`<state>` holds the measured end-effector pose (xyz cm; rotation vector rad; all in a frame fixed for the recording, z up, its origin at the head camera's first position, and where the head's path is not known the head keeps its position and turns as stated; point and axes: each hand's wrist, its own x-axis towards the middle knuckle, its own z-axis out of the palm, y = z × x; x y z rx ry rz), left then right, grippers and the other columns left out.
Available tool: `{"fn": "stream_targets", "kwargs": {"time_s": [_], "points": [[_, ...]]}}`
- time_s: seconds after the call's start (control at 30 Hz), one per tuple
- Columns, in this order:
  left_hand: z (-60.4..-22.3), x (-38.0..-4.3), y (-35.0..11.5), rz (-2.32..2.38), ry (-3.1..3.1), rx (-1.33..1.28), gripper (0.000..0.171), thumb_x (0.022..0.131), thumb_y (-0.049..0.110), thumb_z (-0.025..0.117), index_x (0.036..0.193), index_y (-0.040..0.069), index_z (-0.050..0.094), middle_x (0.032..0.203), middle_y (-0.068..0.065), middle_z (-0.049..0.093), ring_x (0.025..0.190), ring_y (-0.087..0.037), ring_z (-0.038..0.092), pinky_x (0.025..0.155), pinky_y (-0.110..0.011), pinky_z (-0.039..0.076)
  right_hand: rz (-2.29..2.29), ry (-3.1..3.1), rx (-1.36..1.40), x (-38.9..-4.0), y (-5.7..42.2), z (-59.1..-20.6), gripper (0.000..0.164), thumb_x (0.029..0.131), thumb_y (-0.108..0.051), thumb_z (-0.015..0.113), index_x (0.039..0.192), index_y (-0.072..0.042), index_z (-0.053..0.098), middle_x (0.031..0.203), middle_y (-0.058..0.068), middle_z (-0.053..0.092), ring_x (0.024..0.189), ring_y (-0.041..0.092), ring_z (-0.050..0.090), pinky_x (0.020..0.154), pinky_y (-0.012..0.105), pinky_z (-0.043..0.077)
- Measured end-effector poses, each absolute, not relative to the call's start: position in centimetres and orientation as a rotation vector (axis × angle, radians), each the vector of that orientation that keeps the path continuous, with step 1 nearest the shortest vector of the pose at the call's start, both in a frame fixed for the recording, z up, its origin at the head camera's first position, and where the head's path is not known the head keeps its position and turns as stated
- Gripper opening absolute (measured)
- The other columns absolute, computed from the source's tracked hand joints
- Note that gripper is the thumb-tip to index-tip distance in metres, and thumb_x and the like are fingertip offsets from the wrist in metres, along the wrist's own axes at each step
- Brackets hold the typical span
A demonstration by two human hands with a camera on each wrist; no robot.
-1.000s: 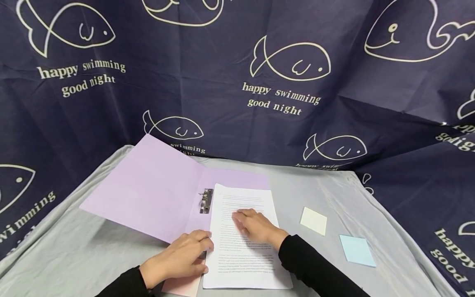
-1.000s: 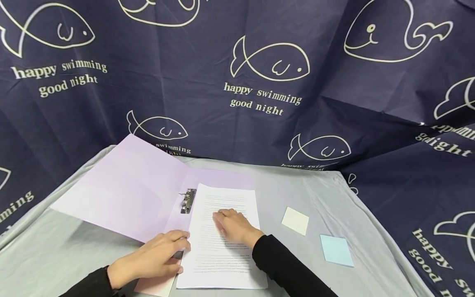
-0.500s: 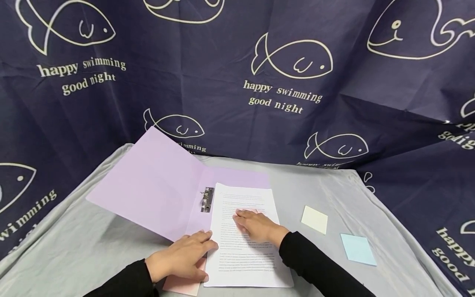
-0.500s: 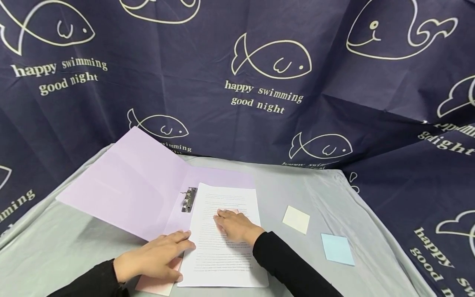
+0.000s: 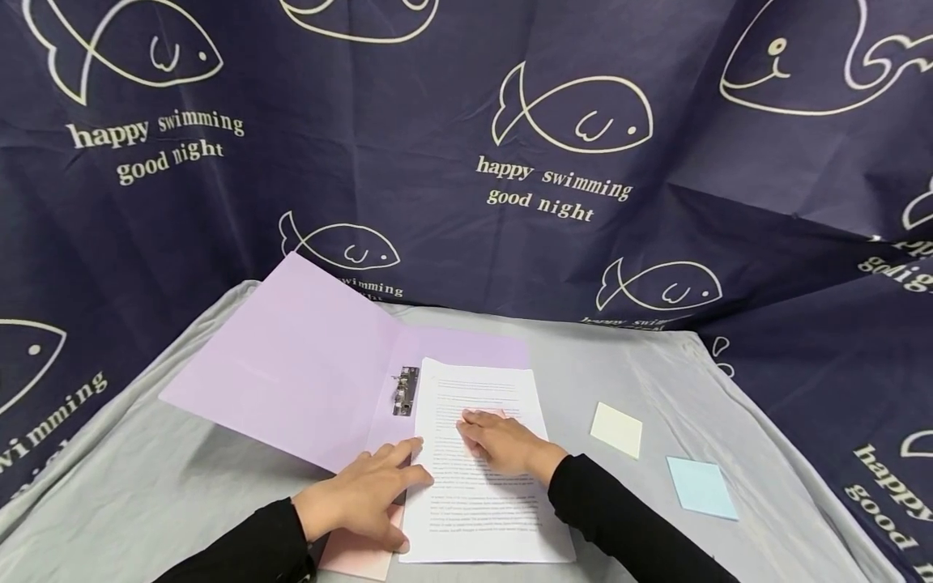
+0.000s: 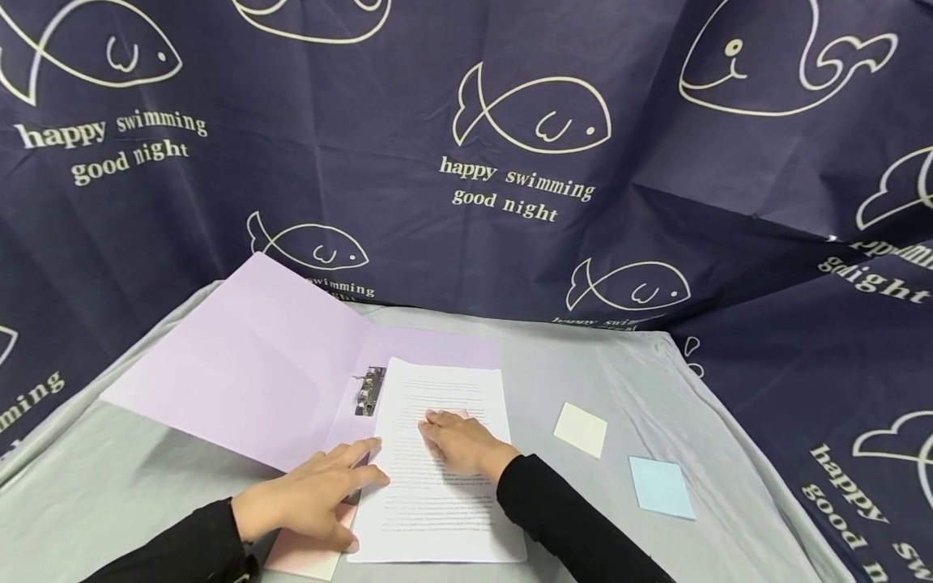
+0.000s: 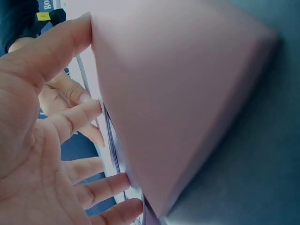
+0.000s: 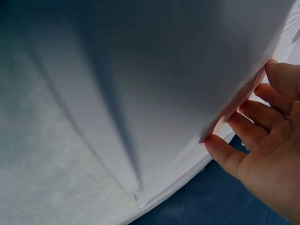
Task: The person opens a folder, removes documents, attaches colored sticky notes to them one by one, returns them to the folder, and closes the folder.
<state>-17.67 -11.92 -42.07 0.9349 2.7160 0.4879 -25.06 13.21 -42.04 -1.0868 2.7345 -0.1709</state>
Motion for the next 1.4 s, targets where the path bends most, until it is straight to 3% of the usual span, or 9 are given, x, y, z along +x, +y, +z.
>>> {"fn": "stream_targets", "kwargs": {"time_s": [0.07,0.23,0.5,0.87,1.07,1.4], "points": [[-42.1,-17.7,-12.0,0.481,2.712,0.928,0.076,0.061,0.041,0.092,0.128,0.021,0.064,0.152,-0.019,0.048,0.13,-0.035,0.05,0.093,-0.063,0.046,-0.177,2.733,-1.076,-25.1,13.2,-42.1,0.046,0.102,-0.009,0.057,0.147,-0.003,0.053,0.156,0.015,0.048,0.145,0.032,0.045,0.114,0.055,0.04],[-42.0,-17.7,-12.1,0.433,2.722,0.937,0.077,0.063,0.046,0.09,0.131,0.022,0.063,0.15,-0.018,0.051,0.129,-0.032,0.052,0.092,-0.055,0.046,-0.202,2.72,-1.047,-25.3,13.8,-42.0,0.048,0.103,-0.014,0.056,0.149,-0.003,0.05,0.158,0.014,0.046,0.146,0.032,0.044,0.115,0.056,0.038],[-42.4,-17.3,-12.4,0.49,2.71,0.937,0.075,0.065,0.044,0.089,0.132,0.023,0.062,0.151,-0.019,0.05,0.131,-0.034,0.051,0.093,-0.059,0.044,-0.236,2.778,-0.963,-25.5,17.0,-42.0,0.046,0.099,-0.011,0.06,0.144,-0.002,0.056,0.152,0.015,0.053,0.142,0.033,0.049,0.104,0.058,0.047],[-42.2,-17.5,-12.3,0.501,2.715,0.948,0.074,0.064,0.044,0.089,0.13,0.022,0.063,0.151,-0.018,0.051,0.132,-0.034,0.051,0.09,-0.053,0.044,-0.263,2.793,-0.983,-25.3,18.2,-42.2,0.046,0.099,-0.01,0.059,0.143,0.004,0.054,0.151,0.023,0.052,0.141,0.038,0.049,0.109,0.055,0.044],[-42.1,-17.7,-12.2,0.49,2.71,0.934,0.075,0.063,0.044,0.09,0.129,0.023,0.063,0.152,-0.017,0.052,0.131,-0.033,0.051,0.089,-0.052,0.043,-0.238,2.82,-1.025,-25.3,17.3,-42.4,0.046,0.098,-0.01,0.06,0.14,0.006,0.056,0.149,0.026,0.051,0.14,0.041,0.05,0.11,0.058,0.043],[-42.0,-18.1,-12.1,0.443,2.687,0.939,0.076,0.064,0.047,0.088,0.132,0.024,0.061,0.153,-0.016,0.051,0.132,-0.031,0.05,0.089,-0.047,0.044,-0.172,2.771,-1.085,-24.8,12.9,-42.4,0.045,0.102,-0.011,0.054,0.145,-0.002,0.054,0.154,0.02,0.048,0.145,0.034,0.046,0.112,0.059,0.04]]}}
